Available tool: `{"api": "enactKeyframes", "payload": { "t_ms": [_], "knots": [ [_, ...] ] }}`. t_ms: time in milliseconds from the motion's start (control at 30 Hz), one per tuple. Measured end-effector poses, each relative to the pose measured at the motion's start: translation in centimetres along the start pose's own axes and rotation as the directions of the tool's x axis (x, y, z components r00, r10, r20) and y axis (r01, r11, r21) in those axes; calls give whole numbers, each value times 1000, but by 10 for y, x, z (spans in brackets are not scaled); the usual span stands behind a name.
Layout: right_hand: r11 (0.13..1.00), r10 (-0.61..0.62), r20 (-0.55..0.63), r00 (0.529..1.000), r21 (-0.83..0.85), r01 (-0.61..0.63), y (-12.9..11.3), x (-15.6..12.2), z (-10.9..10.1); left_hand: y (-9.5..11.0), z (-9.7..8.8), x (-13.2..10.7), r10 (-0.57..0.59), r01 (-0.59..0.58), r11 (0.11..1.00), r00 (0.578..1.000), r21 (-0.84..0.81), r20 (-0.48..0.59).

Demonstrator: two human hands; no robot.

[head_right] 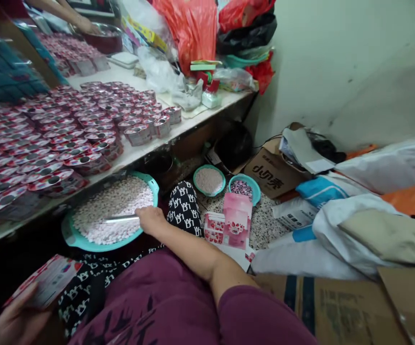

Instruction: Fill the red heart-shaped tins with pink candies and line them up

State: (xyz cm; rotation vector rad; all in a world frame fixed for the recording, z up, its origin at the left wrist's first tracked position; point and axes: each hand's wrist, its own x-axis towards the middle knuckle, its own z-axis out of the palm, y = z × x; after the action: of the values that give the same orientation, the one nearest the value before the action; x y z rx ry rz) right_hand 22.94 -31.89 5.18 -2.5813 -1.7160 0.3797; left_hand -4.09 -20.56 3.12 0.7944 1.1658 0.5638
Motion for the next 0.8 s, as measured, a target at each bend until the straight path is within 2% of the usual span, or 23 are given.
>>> {"api": "enactKeyframes", "payload": {
  "t_ms": [100, 167, 267, 400, 533, 600, 800],
  "knots": [
    [997, 47, 19, 999, -63, -45, 17, 13, -28, 6, 22, 6, 28, -24, 995, 999, -96, 44],
    [995, 23, 37, 999, -100, -19, 30, 27, -43, 10, 31, 12, 67, -55, 989, 994, -137, 87],
    [990, -38, 61, 997, -136, 46, 44, 57, -46, 11, 34, 29, 149, -136, 977, 986, -162, 71],
    [983, -95, 147, 985, -142, 116, 36, 88, -15, -1, 32, 51, 236, -240, 963, 971, -125, -40],
    [992, -31, 209, 977, -110, 55, 11, 101, 27, -12, 37, 61, 212, -216, 957, 976, -195, -43],
    [997, -7, 218, 976, -78, 24, 3, 106, 42, -14, 40, 62, 189, -194, 953, 981, -234, -44],
    [998, -37, 252, 967, 67, 21, 12, 118, 54, -15, 38, 65, 195, -195, 957, 981, -214, -21]
  ]
}}
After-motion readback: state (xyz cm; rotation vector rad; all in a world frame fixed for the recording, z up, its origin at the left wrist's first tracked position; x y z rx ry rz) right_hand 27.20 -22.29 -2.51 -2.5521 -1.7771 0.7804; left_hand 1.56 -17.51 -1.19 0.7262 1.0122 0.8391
